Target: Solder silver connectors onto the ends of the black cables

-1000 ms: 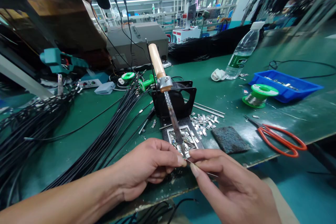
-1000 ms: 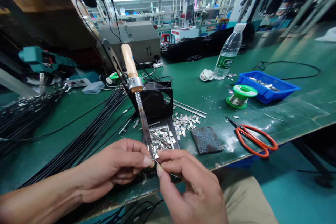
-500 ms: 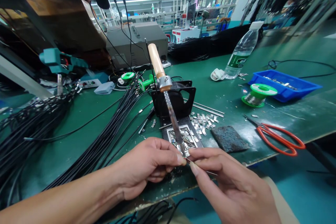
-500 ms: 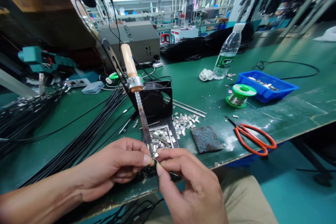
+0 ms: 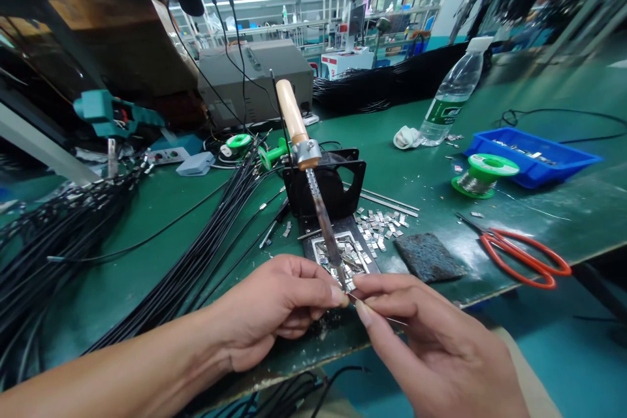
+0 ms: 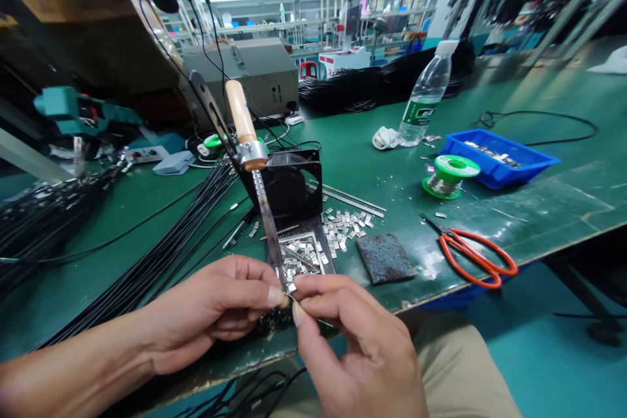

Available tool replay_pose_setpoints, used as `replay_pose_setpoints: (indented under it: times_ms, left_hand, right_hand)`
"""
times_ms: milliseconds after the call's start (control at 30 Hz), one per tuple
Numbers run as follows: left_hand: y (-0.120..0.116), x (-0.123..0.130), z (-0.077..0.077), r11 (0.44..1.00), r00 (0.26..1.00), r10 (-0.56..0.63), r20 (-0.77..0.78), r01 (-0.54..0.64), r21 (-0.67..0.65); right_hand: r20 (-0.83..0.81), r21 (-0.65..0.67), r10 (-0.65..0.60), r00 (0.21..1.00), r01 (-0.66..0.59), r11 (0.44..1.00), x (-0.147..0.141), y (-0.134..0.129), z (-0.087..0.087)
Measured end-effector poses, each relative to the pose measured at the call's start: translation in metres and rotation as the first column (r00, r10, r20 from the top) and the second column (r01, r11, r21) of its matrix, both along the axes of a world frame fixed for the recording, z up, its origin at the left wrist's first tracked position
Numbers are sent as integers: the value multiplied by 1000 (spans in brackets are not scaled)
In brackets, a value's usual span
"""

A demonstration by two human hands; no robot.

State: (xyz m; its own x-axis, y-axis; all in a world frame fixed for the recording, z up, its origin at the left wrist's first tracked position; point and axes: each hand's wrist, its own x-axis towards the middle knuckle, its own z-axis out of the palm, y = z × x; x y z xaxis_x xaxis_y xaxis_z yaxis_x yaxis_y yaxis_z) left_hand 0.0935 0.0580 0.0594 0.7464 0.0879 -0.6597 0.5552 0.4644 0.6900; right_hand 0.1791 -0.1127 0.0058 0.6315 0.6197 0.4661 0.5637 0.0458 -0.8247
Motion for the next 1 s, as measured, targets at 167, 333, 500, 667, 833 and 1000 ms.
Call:
replay_pose_setpoints:
  times_ms: [167, 333, 500, 667, 833, 1000]
  left_hand:
    - [1, 0, 1, 1000, 1000, 1, -1, -1, 1]
    - [0, -1, -2, 1000, 1000, -1, -19, 1, -7]
    - [-2, -1, -4, 1000, 1000, 8, -12, -8, -8]
    - [-1, -1, -4, 1000, 1000, 1, -11, -1, 10]
    - [0, -1, -3, 999, 1000, -10, -6, 11, 34]
    - [-1, -1, -2, 1000, 1000, -5, -8, 5, 30]
  right_hand:
    - [-3, 24, 2, 1000, -2, 1000, 0, 2, 1]
    - [10, 45, -2, 1000, 2, 999, -1, 1, 0]
    - [-2, 22, 2, 1000, -2, 1000, -1, -1, -2]
    - [-10, -5, -11, 1000, 11, 1000, 0, 1, -1]
    - [27, 33, -10, 1000, 9, 999, 0, 2, 1]
    - [3, 1, -1, 1000, 1, 1000, 0, 1, 2]
